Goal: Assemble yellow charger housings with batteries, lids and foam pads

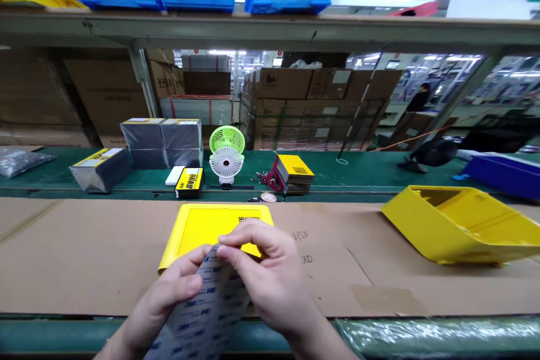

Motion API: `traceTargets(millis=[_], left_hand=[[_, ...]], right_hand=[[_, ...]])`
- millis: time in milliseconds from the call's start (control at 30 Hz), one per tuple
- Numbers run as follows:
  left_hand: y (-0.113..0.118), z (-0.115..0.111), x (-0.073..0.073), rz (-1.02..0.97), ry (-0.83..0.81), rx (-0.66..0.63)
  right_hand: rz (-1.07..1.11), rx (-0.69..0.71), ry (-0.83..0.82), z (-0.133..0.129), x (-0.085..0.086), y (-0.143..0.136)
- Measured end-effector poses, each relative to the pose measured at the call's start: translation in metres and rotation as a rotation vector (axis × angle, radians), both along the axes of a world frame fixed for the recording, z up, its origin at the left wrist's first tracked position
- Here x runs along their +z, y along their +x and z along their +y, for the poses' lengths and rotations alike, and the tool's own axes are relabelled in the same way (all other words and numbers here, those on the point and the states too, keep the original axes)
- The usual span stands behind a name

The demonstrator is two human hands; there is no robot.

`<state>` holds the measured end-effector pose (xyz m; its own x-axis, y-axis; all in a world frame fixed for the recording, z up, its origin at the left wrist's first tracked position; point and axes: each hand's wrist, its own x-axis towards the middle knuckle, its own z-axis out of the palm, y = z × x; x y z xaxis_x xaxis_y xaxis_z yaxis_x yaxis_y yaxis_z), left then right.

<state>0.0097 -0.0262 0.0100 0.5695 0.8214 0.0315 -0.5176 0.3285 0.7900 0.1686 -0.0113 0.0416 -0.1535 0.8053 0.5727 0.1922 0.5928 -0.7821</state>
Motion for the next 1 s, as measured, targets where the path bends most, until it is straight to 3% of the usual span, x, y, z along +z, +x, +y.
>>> traceTargets(millis=[133, 200, 267, 400, 633, 867, 1000], left_hand=[[0.010, -0.009, -0.010, -0.204, -0.279, -0.322], [0.011, -0.009, -0.013, -0.265, -0.379, -0.357], [0.008, -0.007, -0.013, -0.302, -0.410, -0.311], [0.002, -0.006, -0.009, -0.243, -0.352, -0.186], [0.005, -0.012, -0.003, 0.080, -0.058, 0.030], [-0.002, -0.009, -0.001, 0.232, 0.059, 0.004], [-0.004, -0.006, -0.006, 0.149, -0.049, 0.007]], right_hand=[[0.008, -0.243, 0.336, 0.000, -0.004, -0.005], [-0.078, -0.305, 0.473, 0.001, -0.007, -0.009], [-0.167, -0.309, 0.536, 0.001, -0.009, -0.011], [-0.292, -0.273, 0.466, -0.002, -0.005, -0.012], [-0.345, -0.353, 0.315, -0.008, 0.007, -0.012], [-0.353, -0.202, 0.164, -0.008, 0.012, -0.013], [-0.382, -0.185, 0.192, -0.006, 0.007, -0.015]])
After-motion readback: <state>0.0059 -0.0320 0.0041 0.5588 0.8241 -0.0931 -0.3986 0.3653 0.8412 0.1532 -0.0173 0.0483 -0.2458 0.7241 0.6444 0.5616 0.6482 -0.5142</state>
